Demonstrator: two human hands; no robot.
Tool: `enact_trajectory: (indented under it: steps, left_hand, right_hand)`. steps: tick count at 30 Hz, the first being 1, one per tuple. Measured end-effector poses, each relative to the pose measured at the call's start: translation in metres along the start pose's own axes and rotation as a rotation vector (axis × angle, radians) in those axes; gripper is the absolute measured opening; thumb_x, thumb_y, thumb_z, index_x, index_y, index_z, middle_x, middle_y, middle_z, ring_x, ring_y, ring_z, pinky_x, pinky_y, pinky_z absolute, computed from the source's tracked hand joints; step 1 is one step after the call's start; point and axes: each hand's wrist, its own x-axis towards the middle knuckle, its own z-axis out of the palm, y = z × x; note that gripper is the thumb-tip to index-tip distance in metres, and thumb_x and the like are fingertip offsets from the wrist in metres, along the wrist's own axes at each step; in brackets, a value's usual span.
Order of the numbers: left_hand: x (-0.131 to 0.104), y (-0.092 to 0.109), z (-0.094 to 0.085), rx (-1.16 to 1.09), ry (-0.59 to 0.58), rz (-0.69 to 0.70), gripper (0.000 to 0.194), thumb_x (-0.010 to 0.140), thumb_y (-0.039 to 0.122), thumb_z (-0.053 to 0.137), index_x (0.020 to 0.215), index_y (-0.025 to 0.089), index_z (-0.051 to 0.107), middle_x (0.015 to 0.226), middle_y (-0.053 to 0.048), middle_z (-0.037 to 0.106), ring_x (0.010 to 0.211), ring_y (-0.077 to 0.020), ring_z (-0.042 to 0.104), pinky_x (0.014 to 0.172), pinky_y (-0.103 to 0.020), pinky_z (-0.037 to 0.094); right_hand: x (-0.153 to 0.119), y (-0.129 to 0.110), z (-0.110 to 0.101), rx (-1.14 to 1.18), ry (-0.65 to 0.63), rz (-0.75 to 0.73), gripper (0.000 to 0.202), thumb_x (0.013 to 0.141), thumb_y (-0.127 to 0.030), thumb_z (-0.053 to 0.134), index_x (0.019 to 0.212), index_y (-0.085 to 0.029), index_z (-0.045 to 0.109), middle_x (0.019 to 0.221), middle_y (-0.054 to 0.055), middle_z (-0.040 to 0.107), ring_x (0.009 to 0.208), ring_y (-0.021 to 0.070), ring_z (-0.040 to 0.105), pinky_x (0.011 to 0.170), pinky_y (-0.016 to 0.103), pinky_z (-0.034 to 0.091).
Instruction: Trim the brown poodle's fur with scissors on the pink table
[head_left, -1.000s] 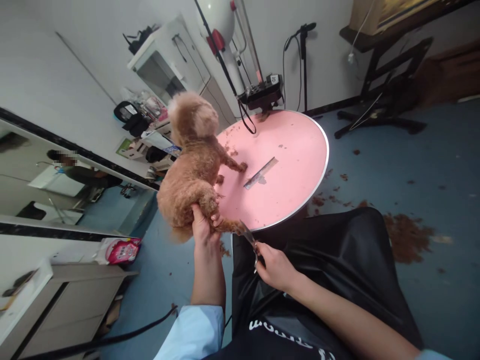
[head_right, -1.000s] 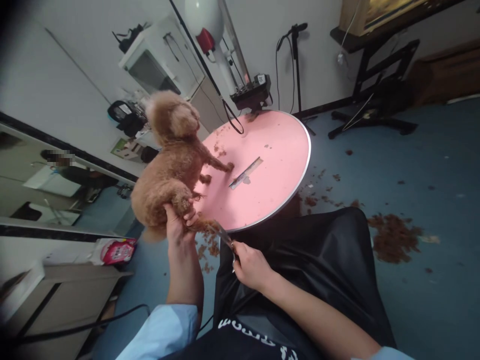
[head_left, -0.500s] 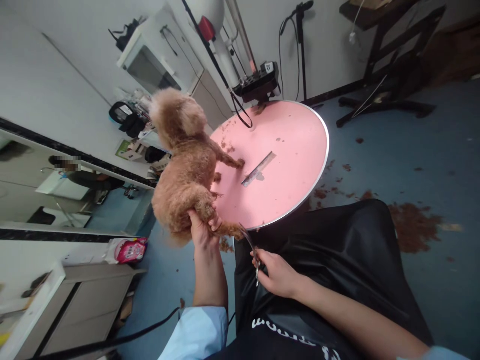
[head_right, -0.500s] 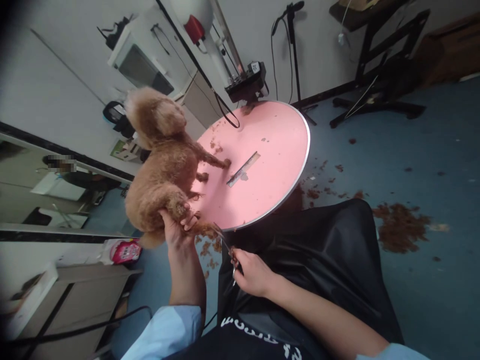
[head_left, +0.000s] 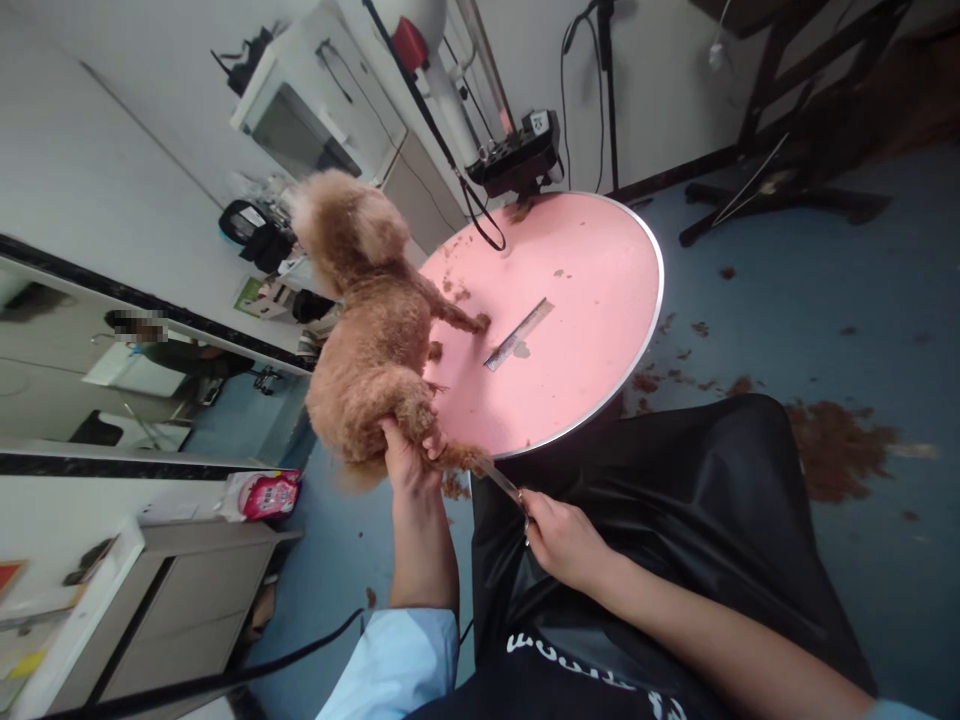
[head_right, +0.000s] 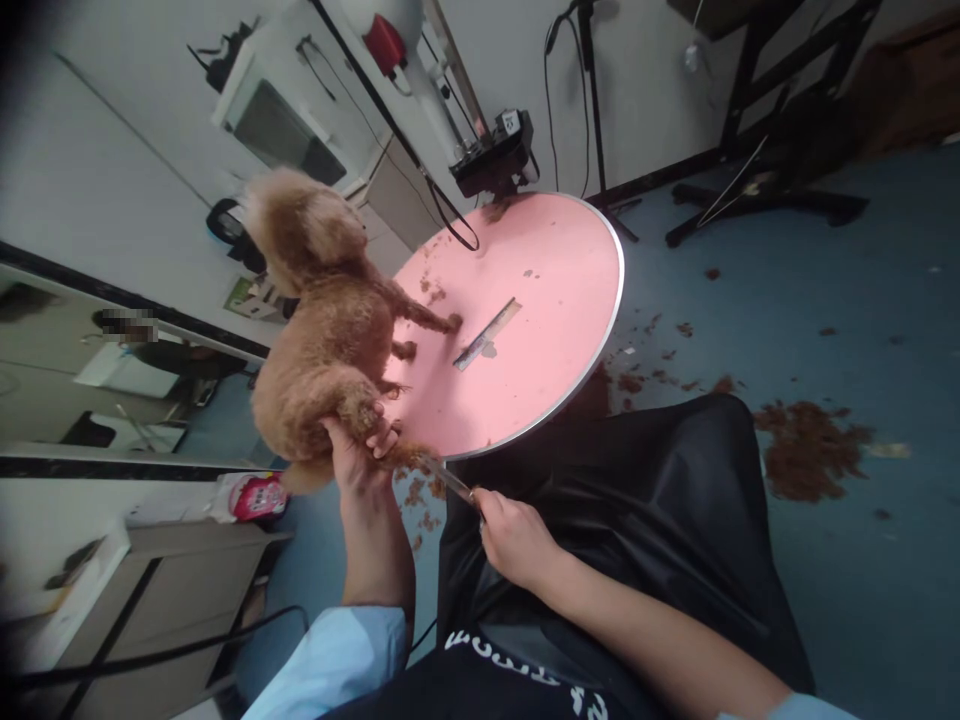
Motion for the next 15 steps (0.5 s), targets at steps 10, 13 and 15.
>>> enact_trajectory:
  steps: [10, 13, 15]
  left_hand:
    - [0.0015, -0.0011, -0.0029, 0.023, -0.019, 0.025, 0.056, 0.084, 0.066, 0.05, 0.068, 0.013, 0.057, 0.058, -0.002, 0.058, 0.031, -0.0003, 0.032, 0.027, -0.012, 0.02]
    - [0.0007, -0.0015, -0.0025, 0.024, -0.014, 0.013, 0.058, 0.084, 0.067, 0.048, 0.067, 0.012, 0.057, 0.058, -0.003, 0.058, 0.03, -0.0005, 0.031, 0.027, -0.013, 0.02]
    - [0.0002, -0.0013, -0.0024, 0.018, 0.002, 0.003, 0.06, 0.09, 0.064, 0.04, 0.066, 0.012, 0.057, 0.056, -0.004, 0.057, 0.03, -0.0008, 0.03, 0.027, -0.013, 0.02]
  right_hand:
    - [0.0018, 0.0026, -0.0022, -0.182, 0.077, -0.038, 0.042, 0.083, -0.008, 0.04, 0.122, -0.01, 0.054, 0.104, 0.015, 0.069, 0.092, 0.0242, 0.067, 0.082, 0.036, 0.056]
    - [0.0023, 0.0034, -0.0012, -0.184, 0.076, -0.043, 0.043, 0.083, -0.009, 0.041, 0.123, -0.009, 0.053, 0.105, 0.016, 0.068, 0.094, 0.0254, 0.067, 0.084, 0.038, 0.055]
    - [0.0022, 0.0037, -0.0007, -0.168, 0.057, -0.029, 0.043, 0.083, -0.008, 0.039, 0.123, -0.009, 0.053, 0.105, 0.016, 0.068, 0.092, 0.0247, 0.067, 0.083, 0.037, 0.055]
